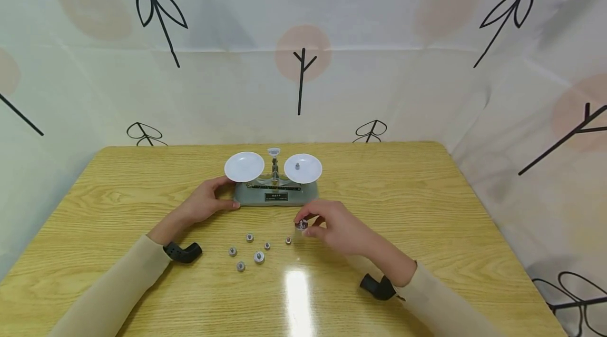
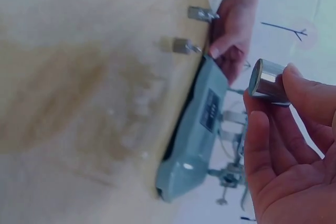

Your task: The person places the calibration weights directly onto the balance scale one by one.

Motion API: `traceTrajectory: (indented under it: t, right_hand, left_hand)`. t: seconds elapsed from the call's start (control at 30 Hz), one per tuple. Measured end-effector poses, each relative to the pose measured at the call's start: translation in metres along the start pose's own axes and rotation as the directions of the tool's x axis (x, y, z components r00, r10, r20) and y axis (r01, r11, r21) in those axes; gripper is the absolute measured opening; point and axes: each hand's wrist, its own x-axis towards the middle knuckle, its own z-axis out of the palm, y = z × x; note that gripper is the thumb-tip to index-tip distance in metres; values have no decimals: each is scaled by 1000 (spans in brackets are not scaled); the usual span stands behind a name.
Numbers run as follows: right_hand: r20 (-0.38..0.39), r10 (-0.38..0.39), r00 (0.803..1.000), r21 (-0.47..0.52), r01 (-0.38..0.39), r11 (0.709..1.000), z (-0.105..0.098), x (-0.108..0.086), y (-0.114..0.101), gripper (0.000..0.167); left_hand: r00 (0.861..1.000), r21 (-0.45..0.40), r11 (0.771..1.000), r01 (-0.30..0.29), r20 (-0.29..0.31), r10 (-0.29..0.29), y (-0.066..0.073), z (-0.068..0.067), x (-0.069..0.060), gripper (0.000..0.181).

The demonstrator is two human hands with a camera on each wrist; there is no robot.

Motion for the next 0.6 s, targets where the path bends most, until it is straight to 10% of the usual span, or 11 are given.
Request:
traceTrajectory:
  t: [0.6]
  right_hand:
    - [-111,10,994,-99,-21,995,-44,9,-11,29]
  left_hand:
    - [1000,20,1000,13,-4,-13,0,1,0,63]
